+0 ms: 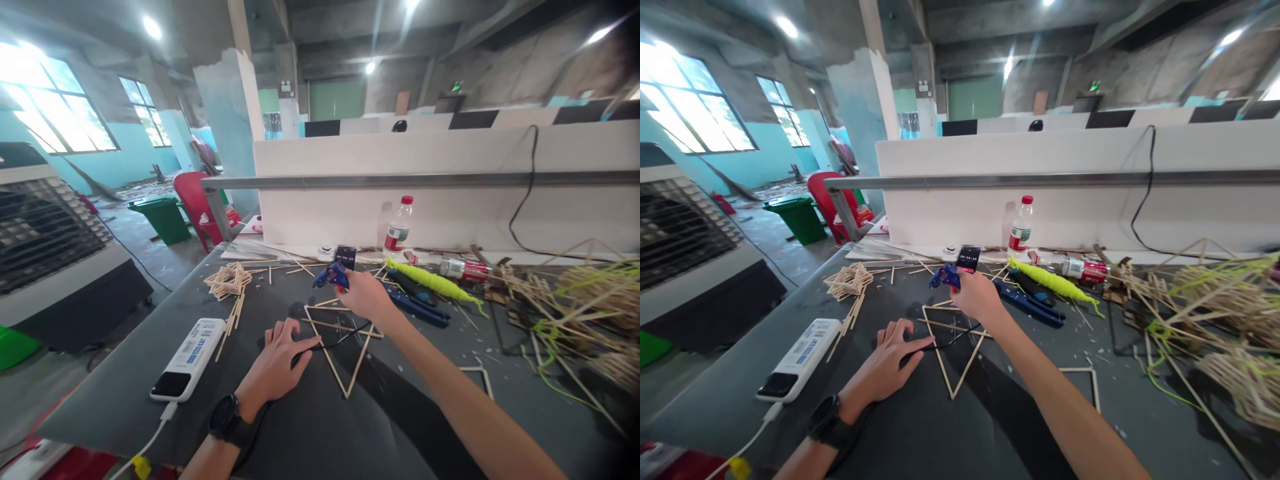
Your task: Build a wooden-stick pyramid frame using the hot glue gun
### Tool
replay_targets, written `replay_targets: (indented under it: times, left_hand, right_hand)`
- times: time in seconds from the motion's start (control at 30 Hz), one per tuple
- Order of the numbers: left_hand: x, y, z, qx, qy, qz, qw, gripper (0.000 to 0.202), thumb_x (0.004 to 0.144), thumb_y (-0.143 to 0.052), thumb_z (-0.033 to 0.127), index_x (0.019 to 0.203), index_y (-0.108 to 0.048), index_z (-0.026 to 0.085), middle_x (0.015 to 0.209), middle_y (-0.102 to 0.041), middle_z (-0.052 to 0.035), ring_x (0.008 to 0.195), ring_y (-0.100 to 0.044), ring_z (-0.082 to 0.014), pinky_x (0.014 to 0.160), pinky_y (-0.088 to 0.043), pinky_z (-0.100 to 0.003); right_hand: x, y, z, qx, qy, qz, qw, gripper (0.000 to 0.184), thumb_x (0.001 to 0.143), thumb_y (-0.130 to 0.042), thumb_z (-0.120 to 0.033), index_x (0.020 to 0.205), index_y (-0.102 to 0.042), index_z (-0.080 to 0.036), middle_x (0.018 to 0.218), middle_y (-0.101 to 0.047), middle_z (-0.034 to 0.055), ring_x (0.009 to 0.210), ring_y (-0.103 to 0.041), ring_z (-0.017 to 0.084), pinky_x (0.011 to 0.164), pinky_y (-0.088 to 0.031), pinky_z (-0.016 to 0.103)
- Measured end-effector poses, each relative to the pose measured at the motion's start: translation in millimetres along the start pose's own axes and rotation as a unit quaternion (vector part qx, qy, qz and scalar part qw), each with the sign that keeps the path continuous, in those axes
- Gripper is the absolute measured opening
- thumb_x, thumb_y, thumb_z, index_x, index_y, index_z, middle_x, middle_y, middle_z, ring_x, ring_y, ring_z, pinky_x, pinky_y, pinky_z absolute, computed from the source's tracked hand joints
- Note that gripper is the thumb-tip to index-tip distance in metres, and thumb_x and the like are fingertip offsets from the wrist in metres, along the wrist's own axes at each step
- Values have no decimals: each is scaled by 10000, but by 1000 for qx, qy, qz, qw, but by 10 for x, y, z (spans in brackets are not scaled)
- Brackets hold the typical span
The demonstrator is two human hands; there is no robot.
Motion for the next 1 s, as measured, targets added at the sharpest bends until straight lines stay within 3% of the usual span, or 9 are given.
replay_targets:
  times: [0.1,0.27,0.37,0.53,0.6,0.67,0.77,0.83,1.0]
  left_hand:
    - [-1,0,-5,-2,-2,5,1000,387,990,-454,328,1344,-579,421,1170,-441,-75,1075,-455,-255,911,-386,-442]
    - [-6,54,65,-7,-15,10,1000,353,981,-480,392,1309,-611,408,1156,-469,-75,1061,-465,-257,901,-397,-440]
    - [-23,155,131,0,-45,47,998,310,980,-471,317,1208,-677,358,1133,-508,-77,1043,-475,-252,912,-395,-444]
    - [-187,543,123,-37,-16,139,990,244,959,-484,292,1017,-719,265,1063,-537,-102,1033,-494,-267,928,-412,-466]
    - [-292,689,255,-104,-16,109,988,217,955,-507,339,961,-711,263,1112,-549,-100,1081,-511,-267,998,-399,-483]
    - [-392,754,539,-214,-47,19,976,207,957,-518,384,999,-696,286,1134,-571,-81,1074,-556,-228,1003,-441,-410]
    - [-502,698,1017,-296,-92,-152,939,198,933,-561,451,941,-724,340,1068,-630,-36,969,-623,-179,913,-502,-305]
    - [-423,708,1119,-287,-77,-154,942,213,931,-562,479,969,-727,350,1099,-652,-26,1028,-622,-181,954,-478,-299]
    - [48,833,1017,-166,-35,-51,984,283,979,-479,432,921,-724,302,1049,-670,-18,977,-618,-180,984,-420,-337]
  right_hand:
    - [-71,356,55,185,-52,50,980,387,809,-652,-551,967,-668,-198,823,-718,80,763,-659,244,657,-470,328]
    - [-322,736,-141,573,-104,57,811,393,871,-592,-607,771,-444,-257,471,-379,-95,375,-343,97,406,-280,251]
    - [-473,971,-339,639,-76,90,760,429,905,-528,-635,748,-384,-263,494,-402,-86,386,-393,97,409,-311,248]
    - [-770,1374,-326,594,-40,116,795,457,937,-413,-686,841,-475,-244,655,-614,6,635,-615,162,587,-484,285]
    - [-963,1492,-150,567,-64,106,814,482,931,-399,-705,909,-509,-236,732,-657,26,662,-630,167,559,-471,279]
    - [-1186,1516,85,547,-104,74,827,514,921,-387,-725,912,-528,-231,764,-669,30,602,-616,155,480,-414,262]
    - [-1515,1366,503,515,-173,15,840,549,901,-416,-733,824,-567,-210,697,-661,32,537,-584,144,471,-389,261]
    - [-1702,1185,836,479,-231,-1,847,572,879,-443,-740,774,-586,-196,663,-657,42,556,-579,156,491,-399,267]
    - [-1962,752,1496,372,-303,7,877,604,853,-437,-747,706,-605,-186,675,-695,92,643,-634,211,641,-459,309]
Point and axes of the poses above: each hand's wrist, its own x-axis towards the middle knuckle, its own y-axis out of the back of the hand, z = x × y, the point moved 9 cm from there along x, towards the middle knuckle
